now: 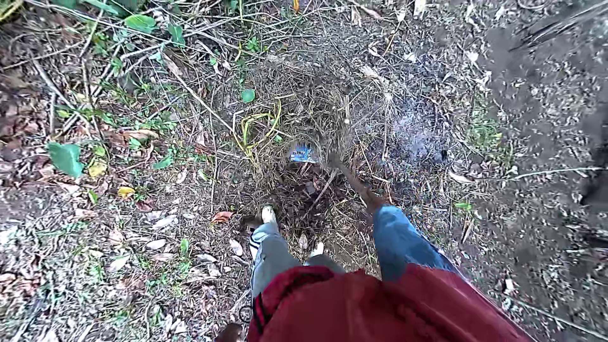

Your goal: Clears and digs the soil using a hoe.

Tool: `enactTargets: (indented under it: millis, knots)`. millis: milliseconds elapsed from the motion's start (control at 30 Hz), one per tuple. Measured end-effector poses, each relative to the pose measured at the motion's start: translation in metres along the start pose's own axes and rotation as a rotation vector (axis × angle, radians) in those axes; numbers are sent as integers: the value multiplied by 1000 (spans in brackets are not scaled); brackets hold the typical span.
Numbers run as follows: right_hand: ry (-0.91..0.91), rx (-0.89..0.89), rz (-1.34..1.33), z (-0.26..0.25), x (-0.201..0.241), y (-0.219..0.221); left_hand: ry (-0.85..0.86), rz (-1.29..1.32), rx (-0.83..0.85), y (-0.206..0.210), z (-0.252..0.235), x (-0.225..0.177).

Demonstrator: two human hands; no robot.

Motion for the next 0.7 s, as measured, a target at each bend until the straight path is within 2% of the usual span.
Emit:
enactTargets:
  millis: [200, 400, 467, 567, 700]
  knots:
    - [-67, -137, -335, 8, 19, 29, 41, 132, -148, -37, -11, -37]
    - [-194, -337, -823, 74, -4, 99, 228, 78, -254, -78, 12, -81]
    - [-205, -366, -940, 96, -18, 122, 233, 78, -252, -78, 22, -91]
    - [-162, -366, -995, 112, -33, 131, 237, 136, -249, -67, 37, -89]
    - [-135, -430, -988, 128, -42, 112, 193, 76, -217, -41, 40, -67]
Point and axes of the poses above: each hand's wrist, its own z-axis away from the middle knuckle, its own y-axis out of the palm, x = y × z, the point moved 2 cm from there along -z, towards the middle knuckle, and after that the axes turned 1 degree about -y, right-handed, at the moved point
